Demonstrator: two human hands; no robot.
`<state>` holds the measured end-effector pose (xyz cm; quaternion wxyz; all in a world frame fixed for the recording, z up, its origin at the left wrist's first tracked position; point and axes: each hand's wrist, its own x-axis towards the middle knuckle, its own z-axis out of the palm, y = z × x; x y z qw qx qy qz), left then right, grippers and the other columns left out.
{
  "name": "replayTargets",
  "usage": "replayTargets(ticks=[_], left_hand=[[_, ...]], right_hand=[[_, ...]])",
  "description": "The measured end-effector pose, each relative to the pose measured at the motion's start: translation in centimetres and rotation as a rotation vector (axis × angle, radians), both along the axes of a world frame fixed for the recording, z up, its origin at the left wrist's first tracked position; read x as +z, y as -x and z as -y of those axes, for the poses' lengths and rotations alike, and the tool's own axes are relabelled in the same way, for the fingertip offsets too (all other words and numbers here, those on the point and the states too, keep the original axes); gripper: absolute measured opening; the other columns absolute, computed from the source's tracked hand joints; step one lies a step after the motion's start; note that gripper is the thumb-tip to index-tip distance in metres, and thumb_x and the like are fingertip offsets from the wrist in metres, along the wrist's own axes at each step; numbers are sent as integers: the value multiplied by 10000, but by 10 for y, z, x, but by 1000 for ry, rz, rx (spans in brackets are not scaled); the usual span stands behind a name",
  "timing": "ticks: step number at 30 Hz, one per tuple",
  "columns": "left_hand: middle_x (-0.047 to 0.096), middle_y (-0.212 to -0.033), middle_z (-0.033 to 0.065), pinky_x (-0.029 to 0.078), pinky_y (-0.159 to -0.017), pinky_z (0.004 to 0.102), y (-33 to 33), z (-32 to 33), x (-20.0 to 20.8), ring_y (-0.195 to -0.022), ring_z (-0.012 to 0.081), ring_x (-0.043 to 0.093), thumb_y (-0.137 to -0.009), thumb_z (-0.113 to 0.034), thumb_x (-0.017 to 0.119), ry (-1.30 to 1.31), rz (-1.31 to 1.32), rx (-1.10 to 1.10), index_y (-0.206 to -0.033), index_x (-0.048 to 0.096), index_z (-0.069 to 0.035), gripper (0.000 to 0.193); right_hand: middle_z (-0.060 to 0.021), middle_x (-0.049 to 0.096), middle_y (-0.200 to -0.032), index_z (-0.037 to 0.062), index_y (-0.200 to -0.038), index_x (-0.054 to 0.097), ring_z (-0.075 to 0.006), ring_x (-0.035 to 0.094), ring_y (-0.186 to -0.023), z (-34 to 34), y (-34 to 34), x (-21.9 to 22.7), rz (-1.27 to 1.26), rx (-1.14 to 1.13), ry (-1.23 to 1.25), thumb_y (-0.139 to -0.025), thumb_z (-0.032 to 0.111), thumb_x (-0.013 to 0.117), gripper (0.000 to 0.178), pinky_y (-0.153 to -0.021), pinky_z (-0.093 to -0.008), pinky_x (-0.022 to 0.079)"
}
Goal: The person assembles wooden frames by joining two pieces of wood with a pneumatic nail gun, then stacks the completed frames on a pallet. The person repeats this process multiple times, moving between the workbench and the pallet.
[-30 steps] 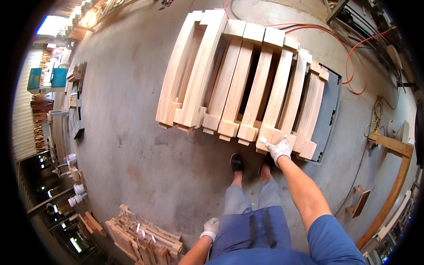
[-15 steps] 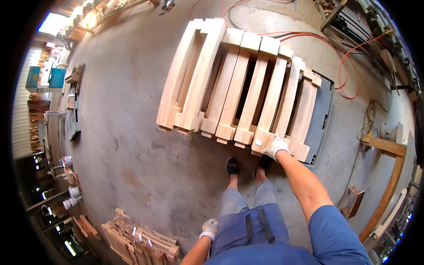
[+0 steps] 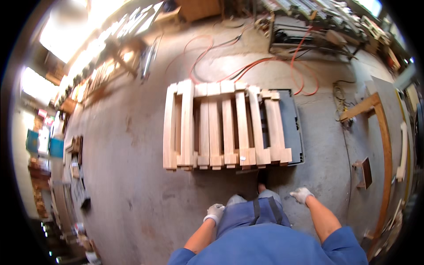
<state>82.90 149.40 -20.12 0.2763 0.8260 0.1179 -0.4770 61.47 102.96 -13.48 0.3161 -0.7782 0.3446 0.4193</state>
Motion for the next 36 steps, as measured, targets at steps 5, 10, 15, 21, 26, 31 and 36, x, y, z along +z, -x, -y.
replayTargets(ticks=[5, 10, 15, 21, 26, 31, 36], left_hand=[[743, -1212, 125, 518, -1044, 399, -78, 23, -3, -1169, 287, 692, -908, -375, 708, 129, 172, -377, -1161, 781, -146, 349], [715, -757, 79, 530, -636, 392, -119, -20, -56, -679, 223, 666, -947, -216, 596, 223, 99, -723, -806, 729, -71, 241], [730, -738, 70, 556, -597, 375, -86, -37, -36, -606, 202, 681, -930, -274, 654, -93, -48, -964, -910, 789, -98, 222], [743, -748, 66, 572, -624, 326, 22, 28, 66, -620, 154, 685, -923, -327, 716, 9, 59, -1395, -971, 803, -74, 272], [796, -1011, 99, 587, -903, 373, 64, 74, -44, -970, 227, 758, -878, -367, 735, 115, 178, -1474, -1062, 814, -122, 316], [685, -733, 28, 510, -581, 331, 171, 118, -47, -649, 147, 647, -940, -217, 676, 260, -5, -1273, -857, 745, -91, 166], [730, -827, 24, 533, -637, 301, 316, 92, 0, -688, 126, 649, -909, -212, 736, 336, 78, -1627, -1006, 791, -55, 192]], right_hand=[[-104, 734, -783, -4, -916, 747, -226, 686, -623, -116, 232, -44, -32, -811, 173, -993, 400, 688, 416, -577, -390, 553], [-113, 754, -861, -6, -991, 749, -217, 707, -705, -289, 290, -3, -313, -989, 8, -991, 428, 688, 438, -637, -377, 577], [-105, 782, -929, 29, -1039, 785, -232, 734, -793, -448, 311, 13, -210, -1315, -232, -1005, 571, 577, 582, -755, -382, 583], [-81, 770, -915, 52, -1073, 765, -196, 730, -797, -552, 335, -9, -140, -1698, -267, -1046, 523, 538, 524, -701, -352, 591], [-74, 749, -1043, 77, -1185, 714, -194, 729, -860, -611, 385, -39, 90, -2059, -303, -1049, 458, 570, 429, -696, -376, 587], [-84, 733, -995, 76, -1103, 714, -207, 717, -817, -665, 456, -17, 185, -2193, -245, -1033, 359, 623, 305, -679, -381, 578], [-97, 732, -945, 49, -1056, 724, -204, 712, -779, -729, 527, -20, 202, -2476, 10, -1003, 310, 657, 275, -668, -401, 572]])
